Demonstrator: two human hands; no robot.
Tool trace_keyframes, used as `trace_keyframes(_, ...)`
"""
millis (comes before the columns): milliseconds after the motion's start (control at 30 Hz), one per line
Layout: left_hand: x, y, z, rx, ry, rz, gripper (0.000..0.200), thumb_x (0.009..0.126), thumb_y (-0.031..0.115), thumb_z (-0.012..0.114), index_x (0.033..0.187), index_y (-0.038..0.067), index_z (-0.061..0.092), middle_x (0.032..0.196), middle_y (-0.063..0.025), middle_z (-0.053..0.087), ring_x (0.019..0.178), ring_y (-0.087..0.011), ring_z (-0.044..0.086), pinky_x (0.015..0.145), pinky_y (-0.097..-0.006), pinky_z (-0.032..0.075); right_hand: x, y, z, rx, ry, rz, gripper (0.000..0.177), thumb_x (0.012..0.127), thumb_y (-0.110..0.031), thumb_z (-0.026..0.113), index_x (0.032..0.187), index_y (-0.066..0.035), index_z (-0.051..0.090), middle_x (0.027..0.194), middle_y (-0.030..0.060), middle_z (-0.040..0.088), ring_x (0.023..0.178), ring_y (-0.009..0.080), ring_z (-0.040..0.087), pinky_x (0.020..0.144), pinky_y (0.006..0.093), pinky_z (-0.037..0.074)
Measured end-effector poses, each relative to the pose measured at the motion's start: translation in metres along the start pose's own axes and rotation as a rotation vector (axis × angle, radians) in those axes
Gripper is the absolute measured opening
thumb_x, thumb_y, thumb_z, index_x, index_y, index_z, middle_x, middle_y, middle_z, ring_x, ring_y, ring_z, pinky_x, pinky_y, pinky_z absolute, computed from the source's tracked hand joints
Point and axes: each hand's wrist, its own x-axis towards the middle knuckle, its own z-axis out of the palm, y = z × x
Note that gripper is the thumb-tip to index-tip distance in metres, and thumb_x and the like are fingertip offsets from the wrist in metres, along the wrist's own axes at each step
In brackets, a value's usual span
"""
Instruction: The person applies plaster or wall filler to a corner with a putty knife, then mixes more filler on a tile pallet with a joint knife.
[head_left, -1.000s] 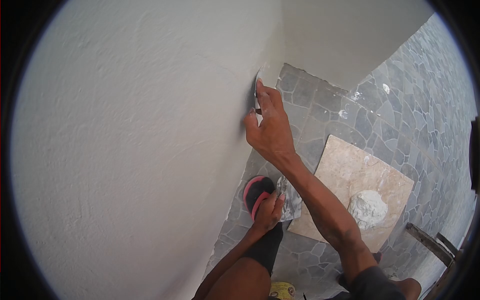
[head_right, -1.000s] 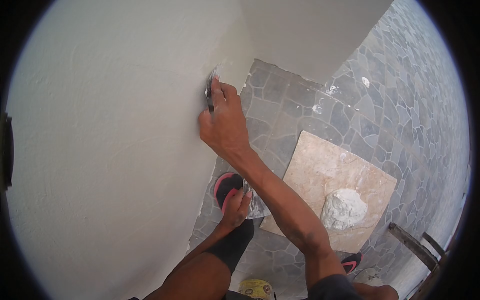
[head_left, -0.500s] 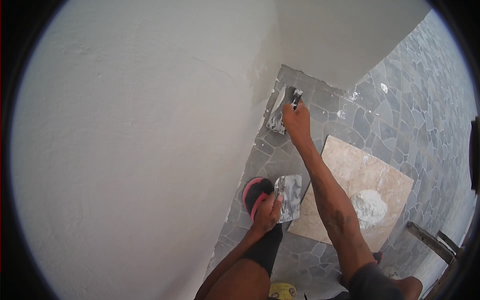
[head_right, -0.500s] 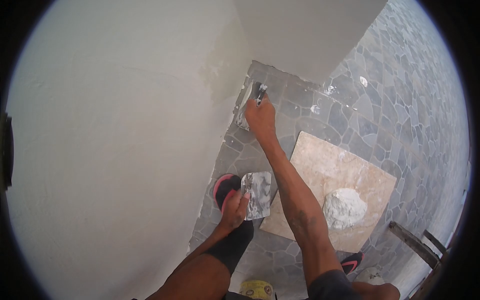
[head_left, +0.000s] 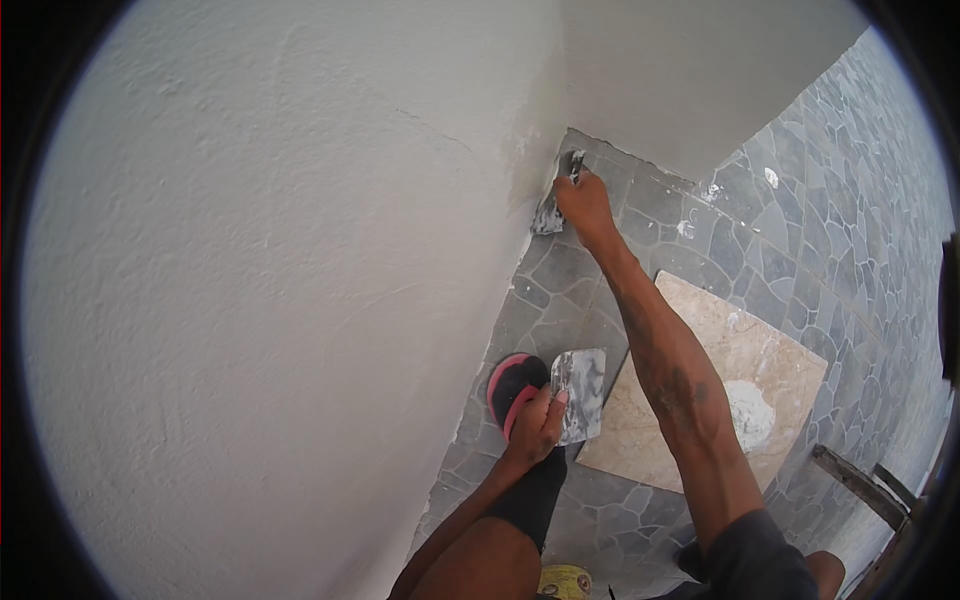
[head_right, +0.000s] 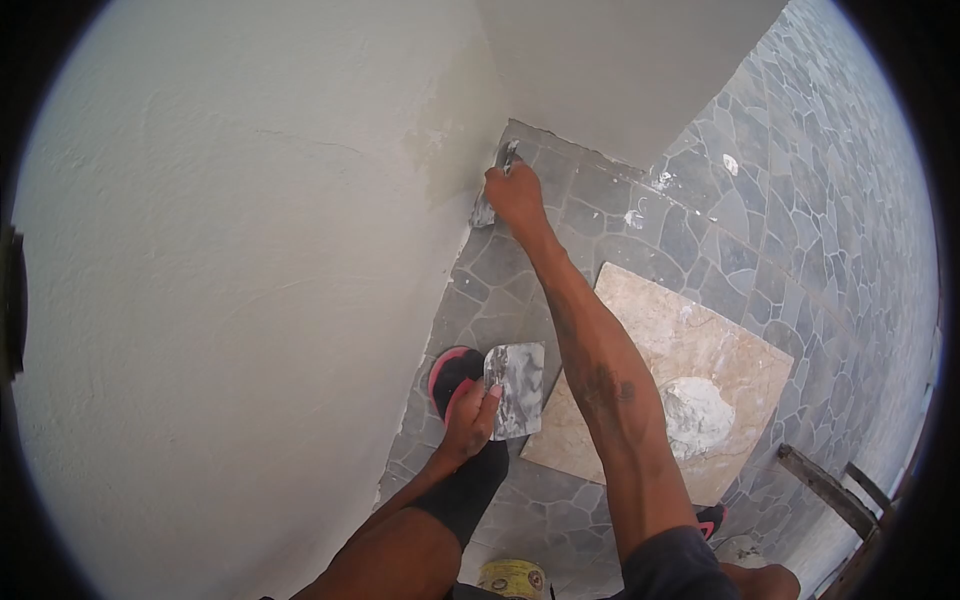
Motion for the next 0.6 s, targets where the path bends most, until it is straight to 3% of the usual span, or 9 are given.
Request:
trace_keyframes(67,0.0,-0.003,0.0,0.003,0.001,0.011,0.022,0.103,0.022,0.048,0.1,0.001,0.054,0.065,-0.0116,0.052,0.056,-0.0219,0.053,0.056,-0.036,0.042,-0.001,-0.004,0.0,0.038,-0.019,-0.012,0.034,0.087,-0.017,0.055,0.105,0.01,0.06,0.075,0.0133,0.062,0.07,0.0168,0.059,0.063,0.0349,0.046)
trace_keyframes(167,0.0,-0.008,0.001,-0.009,0.002,0.017,0.022,0.103,0.022,0.048,0.099,0.001,0.054,0.065,-0.0117,0.052,0.056,-0.0222,0.053,0.056,-0.0357,0.042,-0.021,-0.041,-0.015,0.057,-0.075,-0.026,0.04,0.085,-0.019,0.055,0.111,0.011,0.06,0.092,0.0291,0.067,0.089,0.0389,0.068,0.079,0.0421,0.05)
trace_keyframes(467,-0.001,0.002,-0.002,0.017,-0.028,-0.025,0.025,0.103,0.023,0.047,0.11,0.001,0.056,0.069,-0.0129,0.055,0.061,-0.0231,0.056,0.061,-0.0359,0.045,-0.056,-0.061,-0.012,0.048,0.022,-0.298,0.047,0.089,-0.013,0.053,0.131,0.008,0.05,0.118,0.0294,0.059,0.107,0.0383,0.061,0.09,0.0402,0.049)
trace_keyframes(600,0.0,0.002,-0.002,0.01,-0.037,-0.043,0.025,0.103,0.022,0.046,0.113,0.001,0.056,0.07,-0.0128,0.055,0.061,-0.023,0.056,0.061,-0.0357,0.045,-0.077,-0.082,-0.016,0.107,0.02,-0.352,0.042,0.09,-0.012,0.053,0.127,0.008,0.051,0.109,0.0243,0.061,0.099,0.0303,0.063,0.082,0.0361,0.051)
